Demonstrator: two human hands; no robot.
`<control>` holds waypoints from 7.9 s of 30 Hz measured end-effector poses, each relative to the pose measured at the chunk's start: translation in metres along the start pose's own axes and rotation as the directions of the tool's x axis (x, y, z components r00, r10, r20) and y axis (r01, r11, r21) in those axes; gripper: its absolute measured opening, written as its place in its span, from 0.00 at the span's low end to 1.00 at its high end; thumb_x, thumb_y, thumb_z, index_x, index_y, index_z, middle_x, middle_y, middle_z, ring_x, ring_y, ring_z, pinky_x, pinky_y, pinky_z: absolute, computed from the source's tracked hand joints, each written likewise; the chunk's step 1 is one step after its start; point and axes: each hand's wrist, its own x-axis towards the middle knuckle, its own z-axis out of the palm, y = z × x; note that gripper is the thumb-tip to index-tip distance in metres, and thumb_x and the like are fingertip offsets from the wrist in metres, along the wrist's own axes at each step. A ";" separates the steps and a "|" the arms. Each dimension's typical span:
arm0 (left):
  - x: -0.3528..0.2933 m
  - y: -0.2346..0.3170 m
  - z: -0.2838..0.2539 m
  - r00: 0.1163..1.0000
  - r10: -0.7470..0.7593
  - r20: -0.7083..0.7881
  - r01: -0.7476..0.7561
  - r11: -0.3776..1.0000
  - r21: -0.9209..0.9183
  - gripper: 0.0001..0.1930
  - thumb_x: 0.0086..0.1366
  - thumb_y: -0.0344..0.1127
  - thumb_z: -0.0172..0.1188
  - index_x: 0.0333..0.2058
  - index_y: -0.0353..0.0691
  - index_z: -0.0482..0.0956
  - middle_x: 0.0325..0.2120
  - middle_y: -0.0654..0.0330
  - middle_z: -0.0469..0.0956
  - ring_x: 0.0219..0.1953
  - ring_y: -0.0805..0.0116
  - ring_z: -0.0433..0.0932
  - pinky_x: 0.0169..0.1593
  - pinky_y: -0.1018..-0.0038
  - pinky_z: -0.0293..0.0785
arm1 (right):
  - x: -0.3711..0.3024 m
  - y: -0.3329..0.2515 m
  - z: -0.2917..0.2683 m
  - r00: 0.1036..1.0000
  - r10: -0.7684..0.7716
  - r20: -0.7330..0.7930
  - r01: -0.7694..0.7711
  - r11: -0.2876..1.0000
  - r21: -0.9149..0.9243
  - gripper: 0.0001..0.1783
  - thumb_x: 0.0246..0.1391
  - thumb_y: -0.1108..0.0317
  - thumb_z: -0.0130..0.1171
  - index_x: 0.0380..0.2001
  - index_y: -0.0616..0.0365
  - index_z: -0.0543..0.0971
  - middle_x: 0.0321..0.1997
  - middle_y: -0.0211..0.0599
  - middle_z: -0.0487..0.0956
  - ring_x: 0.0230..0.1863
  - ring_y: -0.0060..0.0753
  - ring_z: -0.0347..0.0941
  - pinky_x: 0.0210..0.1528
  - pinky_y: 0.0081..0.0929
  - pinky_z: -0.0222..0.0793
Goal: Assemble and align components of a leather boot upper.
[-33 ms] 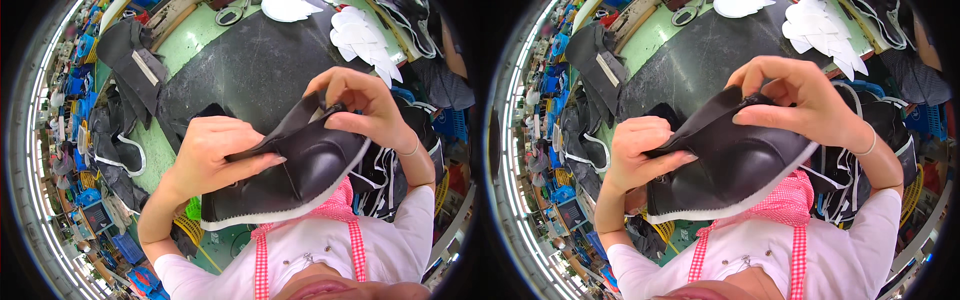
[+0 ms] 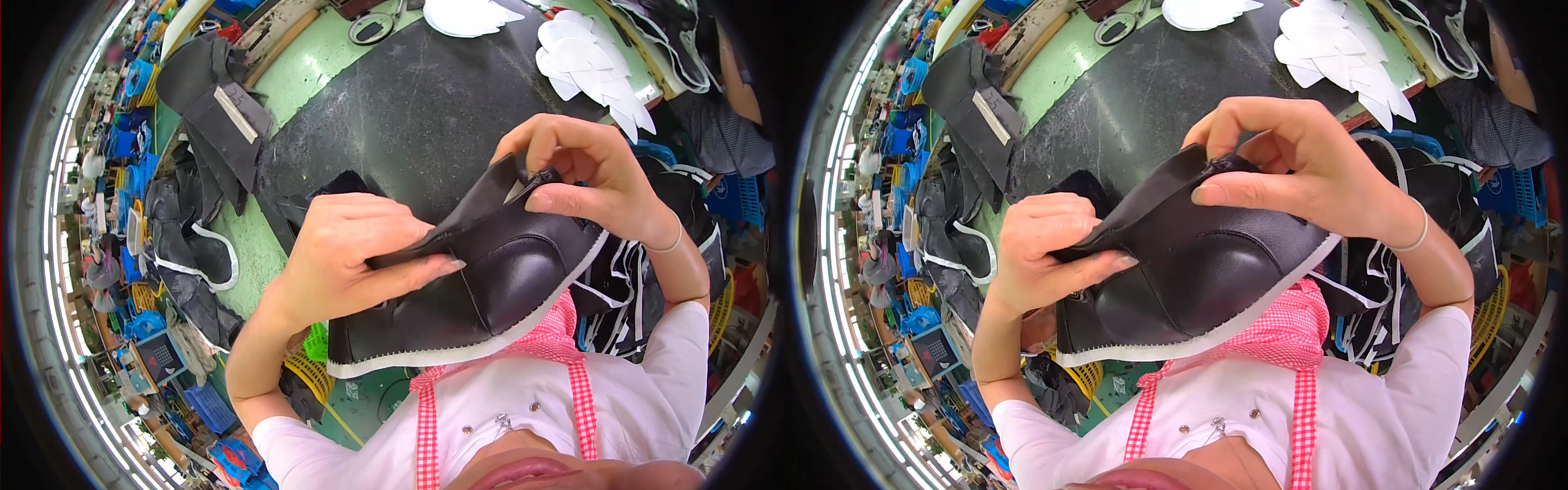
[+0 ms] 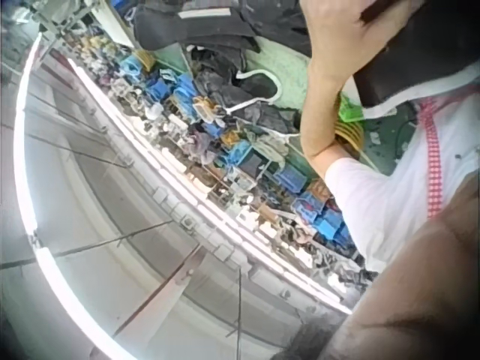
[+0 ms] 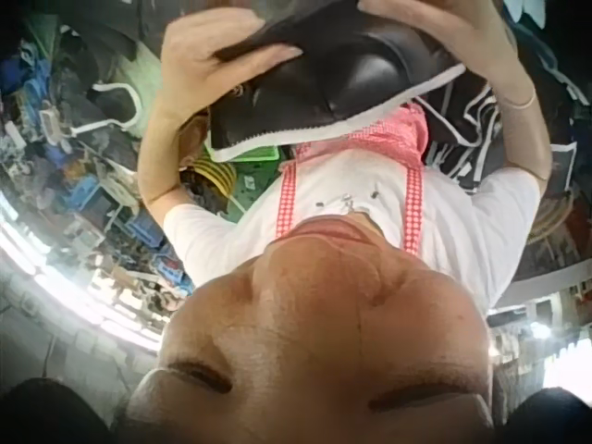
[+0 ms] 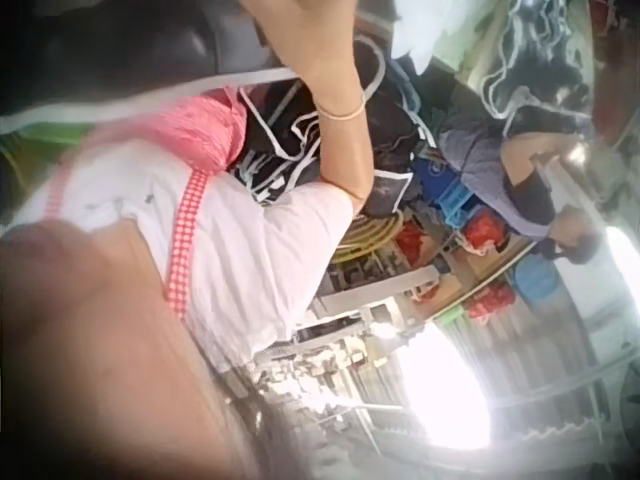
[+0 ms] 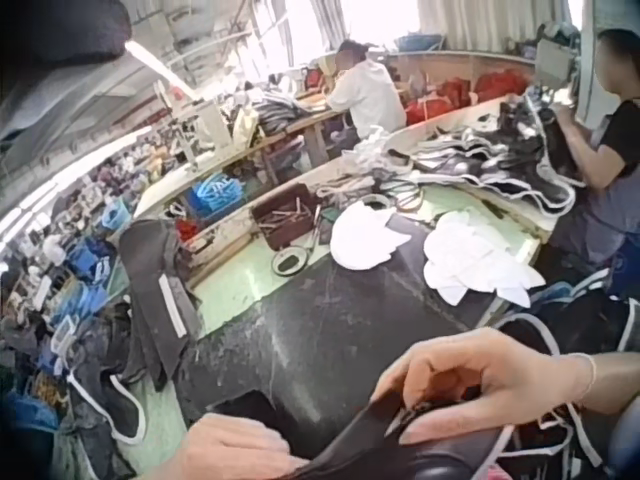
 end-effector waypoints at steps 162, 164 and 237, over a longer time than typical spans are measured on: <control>-0.102 -0.026 0.044 0.710 -0.563 0.423 0.647 0.284 -0.708 0.22 0.56 0.30 0.72 0.50 0.33 0.79 0.37 0.69 0.80 0.39 0.83 0.74 0.47 0.80 0.72 | 0.014 0.020 0.001 0.839 0.235 0.492 0.024 0.886 -0.464 0.16 0.64 0.61 0.55 0.36 0.66 0.80 0.25 0.56 0.73 0.23 0.53 0.65 0.30 0.36 0.66; -0.125 -0.016 0.081 0.647 -0.607 0.461 0.678 0.180 -0.713 0.20 0.59 0.33 0.70 0.49 0.33 0.78 0.39 0.70 0.79 0.40 0.82 0.74 0.47 0.80 0.73 | 0.015 0.038 0.006 0.735 0.334 0.591 0.026 0.856 -0.516 0.18 0.64 0.58 0.54 0.32 0.66 0.79 0.25 0.55 0.75 0.26 0.55 0.70 0.32 0.38 0.68; -0.313 -0.180 -0.163 -0.152 -0.418 -0.896 0.986 -0.003 -0.166 0.25 0.53 0.39 0.60 0.50 0.40 0.70 0.45 0.46 0.79 0.50 0.46 0.77 0.55 0.58 0.71 | 0.117 0.066 -0.078 0.894 -0.265 -0.362 0.100 0.904 -0.416 0.08 0.59 0.73 0.58 0.36 0.58 0.67 0.32 0.31 0.71 0.24 0.18 0.68 0.26 0.18 0.64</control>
